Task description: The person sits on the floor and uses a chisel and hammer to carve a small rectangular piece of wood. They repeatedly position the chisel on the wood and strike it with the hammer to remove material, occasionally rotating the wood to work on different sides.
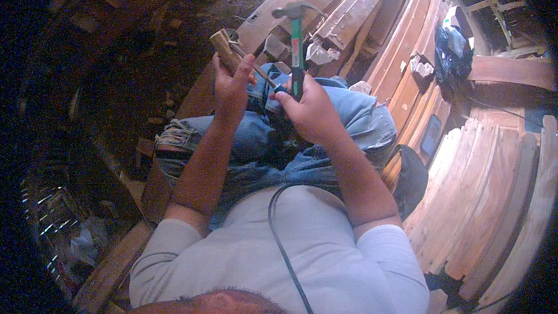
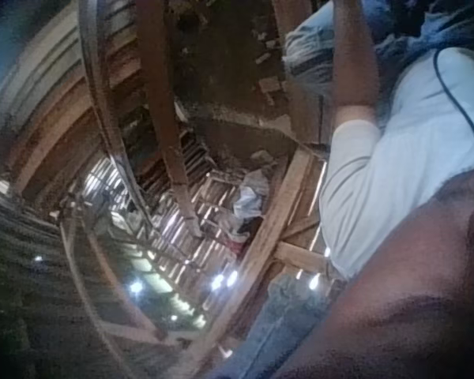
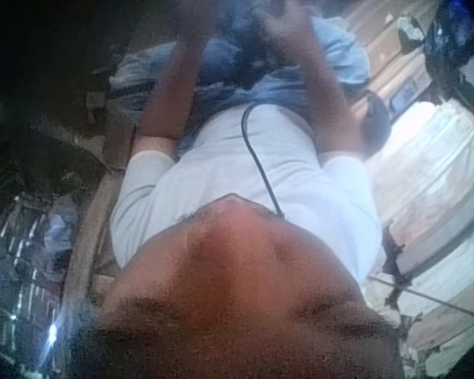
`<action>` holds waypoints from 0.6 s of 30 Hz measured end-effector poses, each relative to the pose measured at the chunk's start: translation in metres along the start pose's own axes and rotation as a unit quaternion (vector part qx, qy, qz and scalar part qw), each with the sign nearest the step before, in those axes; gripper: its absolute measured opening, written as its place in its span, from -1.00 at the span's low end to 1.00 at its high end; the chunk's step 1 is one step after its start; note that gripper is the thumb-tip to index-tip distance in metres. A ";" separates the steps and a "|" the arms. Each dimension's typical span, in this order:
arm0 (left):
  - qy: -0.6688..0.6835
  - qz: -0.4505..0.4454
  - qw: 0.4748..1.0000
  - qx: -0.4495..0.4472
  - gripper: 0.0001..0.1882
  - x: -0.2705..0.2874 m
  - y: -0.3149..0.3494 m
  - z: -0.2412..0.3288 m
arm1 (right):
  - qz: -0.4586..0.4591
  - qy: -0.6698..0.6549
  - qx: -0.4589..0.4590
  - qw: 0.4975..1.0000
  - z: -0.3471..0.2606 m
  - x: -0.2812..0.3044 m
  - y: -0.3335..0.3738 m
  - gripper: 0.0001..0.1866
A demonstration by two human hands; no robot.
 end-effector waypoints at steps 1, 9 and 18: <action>-0.037 0.017 0.999 -0.005 -0.55 -0.002 -0.001 0.006 | -0.016 0.005 -0.008 1.000 -0.002 -0.004 0.002 -0.81; 0.127 0.027 0.991 0.039 -0.70 0.011 -0.008 0.004 | -0.078 0.042 0.015 0.996 0.004 -0.008 0.010 -0.74; 0.162 0.034 0.984 0.074 -0.70 0.012 -0.013 0.004 | 0.000 0.105 -0.003 0.994 0.006 -0.018 0.035 -0.76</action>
Point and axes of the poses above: each hand's wrist, its own y-axis away from the middle knuckle, its own x-axis out of the back of the hand, z = x × y, the point moved 4 cm from there along -y, towards the middle knuckle
